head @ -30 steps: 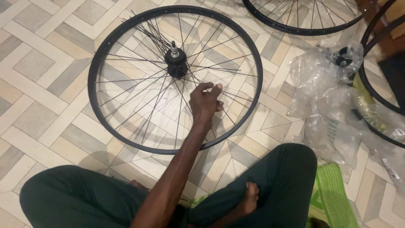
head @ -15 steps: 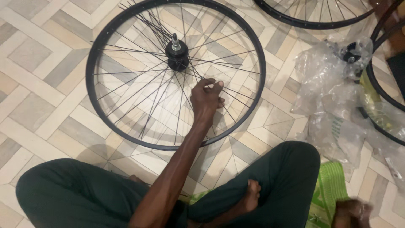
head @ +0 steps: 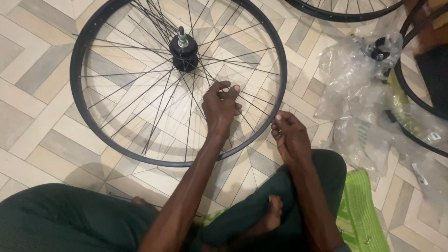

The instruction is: The person sits on the floor and assembles a bicycle wheel by inserting spokes into the hub and rim, then tightening the nipples by hand. The person works methodically around the wheel, securing each spoke in sequence.

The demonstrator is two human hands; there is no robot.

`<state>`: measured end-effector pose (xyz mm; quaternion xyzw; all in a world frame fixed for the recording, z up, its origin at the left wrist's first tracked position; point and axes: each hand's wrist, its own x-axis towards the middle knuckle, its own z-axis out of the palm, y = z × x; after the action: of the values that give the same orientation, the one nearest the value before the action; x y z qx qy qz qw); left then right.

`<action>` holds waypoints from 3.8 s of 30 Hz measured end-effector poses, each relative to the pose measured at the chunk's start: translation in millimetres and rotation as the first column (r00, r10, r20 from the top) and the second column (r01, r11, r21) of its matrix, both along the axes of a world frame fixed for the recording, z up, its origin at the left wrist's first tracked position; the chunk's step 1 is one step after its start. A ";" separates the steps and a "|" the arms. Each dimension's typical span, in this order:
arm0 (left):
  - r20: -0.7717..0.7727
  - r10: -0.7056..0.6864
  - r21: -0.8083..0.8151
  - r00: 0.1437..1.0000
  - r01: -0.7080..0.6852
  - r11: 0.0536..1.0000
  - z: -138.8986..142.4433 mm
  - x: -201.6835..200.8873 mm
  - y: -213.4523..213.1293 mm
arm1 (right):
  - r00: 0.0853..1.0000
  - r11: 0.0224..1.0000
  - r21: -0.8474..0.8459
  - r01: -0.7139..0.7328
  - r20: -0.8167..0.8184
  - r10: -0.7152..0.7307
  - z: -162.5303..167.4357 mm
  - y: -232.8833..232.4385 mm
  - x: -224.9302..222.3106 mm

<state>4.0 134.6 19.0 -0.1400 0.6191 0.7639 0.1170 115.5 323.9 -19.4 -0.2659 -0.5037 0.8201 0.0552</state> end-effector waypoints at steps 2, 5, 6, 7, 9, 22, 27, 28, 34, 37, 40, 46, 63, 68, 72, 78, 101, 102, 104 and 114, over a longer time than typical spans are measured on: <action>0.001 0.003 0.007 1.000 -0.003 1.000 -1.7 0.0 0.2 | 0.999 0.997 0.063 0.038 -0.006 -0.038 1.3 -3.5 -0.7; -0.012 0.020 0.022 1.000 -0.020 1.000 -3.8 0.5 1.6 | 0.998 0.997 0.044 0.057 -0.029 -0.056 3.2 -4.1 1.3; -0.008 0.025 0.029 1.000 -0.024 0.999 -4.3 0.4 2.1 | 0.998 0.998 0.018 0.057 -0.041 -0.056 3.3 -4.8 1.5; -0.004 0.029 0.035 1.000 -0.029 0.999 -4.9 0.2 2.4 | 0.997 0.997 0.029 0.072 -0.027 -0.072 3.4 -5.9 2.0; 0.001 0.034 0.031 0.999 -0.034 0.999 -5.5 0.0 3.4 | 0.995 0.993 0.055 0.101 0.000 -0.101 5.4 -7.4 4.2; -0.002 0.045 -0.006 0.999 -0.045 0.999 -8.3 -0.8 3.9 | 0.991 0.871 0.489 -0.055 -0.083 0.109 11.4 -11.1 2.3; -0.017 0.046 0.016 0.999 -0.045 0.999 -9.0 -0.3 2.9 | 0.983 0.813 0.568 -0.128 -0.036 0.180 17.2 -9.7 3.9; -0.025 0.046 0.019 0.999 -0.045 0.999 -9.1 -0.3 2.8 | 0.988 0.802 0.589 -0.097 -0.043 0.151 17.4 -11.0 3.3; -0.006 0.041 0.000 0.999 -0.041 0.999 -8.8 -1.2 4.1 | 0.990 0.792 0.607 -0.060 -0.063 0.124 18.4 -15.1 1.9; -0.030 0.047 0.007 0.998 -0.047 0.999 -9.1 -0.3 3.7 | 0.985 0.763 0.637 -0.107 -0.035 0.167 17.9 -13.1 4.3; -0.037 0.031 -0.016 0.999 -0.031 0.999 -9.9 -0.2 1.8 | 0.979 0.782 0.617 -0.090 -0.090 0.184 13.9 -12.0 4.3; -0.022 0.024 -0.032 0.999 -0.025 0.999 -11.3 -1.6 -0.4 | 0.979 0.781 0.614 -0.112 -0.069 0.194 7.9 -11.5 4.2; -0.042 0.018 -0.031 0.999 -0.019 0.999 -8.8 -2.6 -1.0 | 0.981 0.824 0.558 -0.103 -0.080 0.176 4.4 -10.1 1.5; -0.044 0.014 -0.045 0.999 -0.016 0.999 -7.9 -2.1 -1.1 | 0.977 0.821 0.566 -0.082 -0.116 0.178 3.0 -9.6 1.1; -0.049 0.016 -0.046 0.999 -0.018 0.999 -7.8 -1.9 -2.2 | 0.977 0.833 0.543 -0.107 -0.097 0.189 2.3 -7.6 -0.3; -0.044 0.022 -0.031 0.999 -0.023 0.999 -9.1 -1.7 -2.4 | 0.987 0.845 0.529 -0.076 -0.079 0.138 -0.1 -9.2 0.1; -0.607 -0.144 -0.681 0.781 -0.419 0.601 -0.5 19.6 1.0 | 0.956 0.982 0.114 -0.149 -0.238 0.172 -23.8 6.4 -3.5; -0.620 -0.236 -0.710 0.748 -0.408 0.574 0.4 21.7 -1.0 | 0.948 0.981 0.126 -0.147 -0.267 0.176 -23.3 4.5 -3.1; -0.540 -0.471 -0.774 0.698 -0.191 0.604 0.2 25.4 -5.3 | 0.956 0.984 0.113 -0.136 -0.247 0.161 -21.0 0.9 -2.4; -0.227 -0.895 -0.673 0.384 0.602 0.429 -3.0 -0.6 17.9 | 0.982 0.955 0.282 -0.095 -0.129 0.136 -12.7 -6.4 2.3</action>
<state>3.5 152.5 16.0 0.3747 0.7828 0.4365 0.2372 117.8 317.5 -32.1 -0.1645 -0.6219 0.7614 0.0806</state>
